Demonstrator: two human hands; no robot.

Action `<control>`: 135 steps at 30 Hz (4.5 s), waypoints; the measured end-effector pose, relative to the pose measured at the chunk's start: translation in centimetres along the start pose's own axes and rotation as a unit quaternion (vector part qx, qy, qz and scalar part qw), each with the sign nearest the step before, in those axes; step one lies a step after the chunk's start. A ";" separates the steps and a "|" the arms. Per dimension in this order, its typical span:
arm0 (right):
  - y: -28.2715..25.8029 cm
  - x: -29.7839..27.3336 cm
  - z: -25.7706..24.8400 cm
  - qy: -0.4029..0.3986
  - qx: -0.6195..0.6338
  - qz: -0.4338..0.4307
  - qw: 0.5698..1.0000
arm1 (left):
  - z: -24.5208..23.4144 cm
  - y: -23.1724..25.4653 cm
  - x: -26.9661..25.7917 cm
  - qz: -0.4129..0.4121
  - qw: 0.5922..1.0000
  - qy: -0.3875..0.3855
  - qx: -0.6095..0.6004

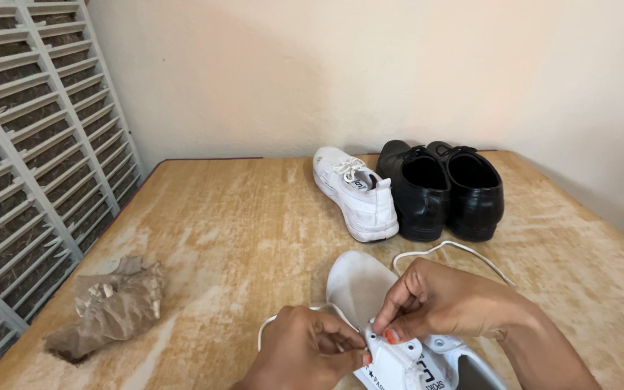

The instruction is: The person removes the laces from a white sneaker and then re-laces it by threading the laces through the eyelets and tying a knot. The task is performed on a table with other shoes nearby.

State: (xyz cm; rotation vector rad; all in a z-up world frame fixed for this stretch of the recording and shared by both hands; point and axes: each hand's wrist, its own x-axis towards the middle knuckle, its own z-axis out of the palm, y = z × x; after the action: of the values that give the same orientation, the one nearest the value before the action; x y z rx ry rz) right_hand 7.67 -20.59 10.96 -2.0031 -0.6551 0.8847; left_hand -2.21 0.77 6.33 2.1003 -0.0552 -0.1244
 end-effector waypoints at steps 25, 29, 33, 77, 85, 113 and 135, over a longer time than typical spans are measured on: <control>-1.8 0.9 1.8 0.147 0.020 0.048 0.988 | 1.3 -5.2 3.6 0.099 0.974 0.051 -0.198; -0.3 1.6 1.3 0.120 0.046 -0.004 0.992 | 1.7 -5.7 4.0 0.099 0.969 0.048 -0.223; 0.7 1.6 0.5 0.072 0.064 -0.014 0.995 | 1.9 -5.9 3.9 0.101 0.974 0.048 -0.198; -0.7 -1.2 -3.0 0.113 0.042 -0.248 0.961 | -4.7 -2.2 1.4 0.253 0.956 -0.077 0.124; 2.7 -9.8 1.5 0.015 -0.487 0.072 0.870 | -3.4 -3.3 1.8 0.231 0.940 -0.094 0.232; 6.0 -4.4 13.3 0.598 -0.129 -0.082 0.787 | -1.2 -1.3 0.1 0.359 0.926 -0.018 0.120; 7.7 -4.3 13.5 0.574 -0.028 -0.118 0.810 | 1.6 2.2 2.5 0.079 0.995 -0.015 0.062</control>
State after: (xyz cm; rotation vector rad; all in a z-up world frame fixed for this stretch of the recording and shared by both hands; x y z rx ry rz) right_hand -4.52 -21.17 0.39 -1.9987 -0.1854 -0.5532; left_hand 0.07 -1.88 7.26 2.2089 -0.2530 -0.0580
